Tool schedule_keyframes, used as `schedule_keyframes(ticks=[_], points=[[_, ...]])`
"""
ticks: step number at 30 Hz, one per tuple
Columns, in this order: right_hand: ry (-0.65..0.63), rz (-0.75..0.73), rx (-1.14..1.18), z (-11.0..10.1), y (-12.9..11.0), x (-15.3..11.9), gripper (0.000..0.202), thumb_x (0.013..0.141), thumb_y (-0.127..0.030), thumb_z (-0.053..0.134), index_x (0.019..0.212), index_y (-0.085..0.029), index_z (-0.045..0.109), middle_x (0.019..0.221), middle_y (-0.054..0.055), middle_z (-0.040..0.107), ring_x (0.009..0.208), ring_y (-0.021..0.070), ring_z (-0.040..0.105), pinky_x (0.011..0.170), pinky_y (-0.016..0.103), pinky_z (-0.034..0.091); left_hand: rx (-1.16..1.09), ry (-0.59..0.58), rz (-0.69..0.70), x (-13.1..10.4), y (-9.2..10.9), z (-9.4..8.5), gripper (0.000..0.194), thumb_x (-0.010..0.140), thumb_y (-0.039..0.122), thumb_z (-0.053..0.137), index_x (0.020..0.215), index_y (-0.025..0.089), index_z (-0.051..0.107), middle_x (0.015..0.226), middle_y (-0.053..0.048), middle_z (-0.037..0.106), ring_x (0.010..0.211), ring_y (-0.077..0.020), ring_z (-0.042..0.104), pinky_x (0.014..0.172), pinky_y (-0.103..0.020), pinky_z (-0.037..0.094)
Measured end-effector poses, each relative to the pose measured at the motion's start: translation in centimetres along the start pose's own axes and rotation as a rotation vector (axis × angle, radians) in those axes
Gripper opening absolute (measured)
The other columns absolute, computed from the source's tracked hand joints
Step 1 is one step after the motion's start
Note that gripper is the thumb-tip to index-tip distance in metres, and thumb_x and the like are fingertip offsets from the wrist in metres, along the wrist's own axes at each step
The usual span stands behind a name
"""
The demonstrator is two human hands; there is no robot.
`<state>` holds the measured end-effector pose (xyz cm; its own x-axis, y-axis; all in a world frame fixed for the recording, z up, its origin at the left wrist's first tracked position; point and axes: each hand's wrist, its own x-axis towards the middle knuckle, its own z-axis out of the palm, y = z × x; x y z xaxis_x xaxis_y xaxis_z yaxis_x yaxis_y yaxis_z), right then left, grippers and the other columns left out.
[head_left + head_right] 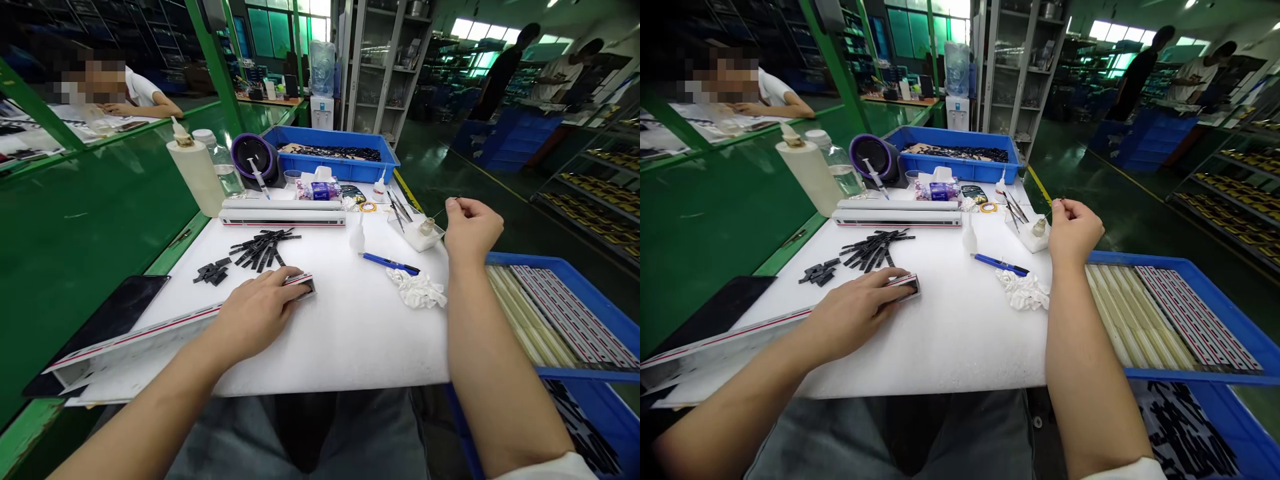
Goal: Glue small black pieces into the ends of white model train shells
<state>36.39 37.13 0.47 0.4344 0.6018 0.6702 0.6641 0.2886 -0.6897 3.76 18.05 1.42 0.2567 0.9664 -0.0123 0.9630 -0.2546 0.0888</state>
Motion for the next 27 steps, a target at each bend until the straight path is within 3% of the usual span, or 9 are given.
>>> schedule_keyframes(ticks=[4, 6, 9, 11, 14, 21, 27], points=[[-0.200, 0.038, -0.106, 0.1, 0.2, -0.1, 0.033, 0.069, -0.034, 0.074, 0.096, -0.017, 0.073, 0.061, -0.001, 0.057, 0.060, 0.0181, 0.054, 0.072, 0.038, 0.046, -0.005, -0.021, 0.000, 0.0, -0.1, -0.4, 0.039, 0.092, 0.029, 0.036, 0.121, 0.036, 0.061, 0.140, 0.001, 0.050, 0.109, -0.0248, 0.059, 0.082, -0.037, 0.052], [-0.147, -0.008, -0.128, -0.4, -0.2, -0.4, 0.039, 0.068, -0.033, 0.075, 0.104, -0.018, 0.071, 0.063, -0.002, 0.055, 0.065, 0.0195, 0.054, 0.075, 0.039, 0.046, -0.041, -0.054, -0.008, 0.0, -0.2, -0.9, 0.039, 0.092, 0.030, 0.036, 0.122, 0.037, 0.060, 0.140, 0.002, 0.050, 0.111, -0.0234, 0.059, 0.080, -0.034, 0.053], [-0.017, -0.136, -0.081, -1.5, -1.5, -1.3, 0.026, 0.076, -0.028, 0.067, 0.100, -0.018, 0.070, 0.069, 0.000, 0.051, 0.067, 0.0185, 0.052, 0.071, 0.035, 0.046, -0.091, -0.095, -0.019, 0.1, -0.3, -1.6, 0.040, 0.093, 0.031, 0.035, 0.124, 0.038, 0.060, 0.142, 0.003, 0.049, 0.114, -0.0224, 0.059, 0.080, -0.031, 0.053], [0.002, -0.192, -0.029, -2.1, -2.5, -2.0, 0.019, 0.080, -0.026, 0.061, 0.095, -0.018, 0.071, 0.074, 0.002, 0.052, 0.064, 0.0167, 0.050, 0.063, 0.032, 0.044, -0.118, -0.125, -0.034, 0.3, -0.4, -1.9, 0.041, 0.093, 0.033, 0.034, 0.125, 0.037, 0.060, 0.143, 0.002, 0.048, 0.114, -0.0230, 0.059, 0.081, -0.032, 0.053], [-0.002, -0.209, 0.016, -2.6, -3.5, -2.6, 0.017, 0.083, -0.024, 0.056, 0.090, -0.018, 0.071, 0.076, 0.004, 0.054, 0.062, 0.0157, 0.048, 0.057, 0.031, 0.041, -0.186, -0.186, -0.053, 0.8, -0.9, -2.1, 0.041, 0.093, 0.038, 0.035, 0.125, 0.037, 0.060, 0.146, 0.001, 0.045, 0.115, -0.0248, 0.059, 0.088, -0.035, 0.052], [-0.062, -0.208, 0.062, -2.1, -3.9, -3.1, 0.015, 0.083, -0.022, 0.056, 0.086, -0.019, 0.070, 0.072, 0.002, 0.052, 0.063, 0.0155, 0.050, 0.059, 0.030, 0.043, -0.492, -0.341, -0.071, 2.6, -3.4, -3.2, 0.046, 0.089, 0.056, 0.045, 0.126, 0.034, 0.061, 0.146, 0.000, 0.048, 0.130, -0.0281, 0.048, 0.106, -0.038, 0.041], [-0.159, -0.245, 0.090, -2.0, -5.1, -4.0, 0.014, 0.082, -0.020, 0.056, 0.083, -0.017, 0.070, 0.067, 0.002, 0.051, 0.064, 0.0158, 0.050, 0.060, 0.030, 0.043, -0.555, -0.422, -0.114, 3.6, -4.5, -3.6, 0.042, 0.086, 0.055, 0.051, 0.124, 0.039, 0.062, 0.146, 0.006, 0.048, 0.133, -0.0255, 0.046, 0.110, -0.036, 0.038]])
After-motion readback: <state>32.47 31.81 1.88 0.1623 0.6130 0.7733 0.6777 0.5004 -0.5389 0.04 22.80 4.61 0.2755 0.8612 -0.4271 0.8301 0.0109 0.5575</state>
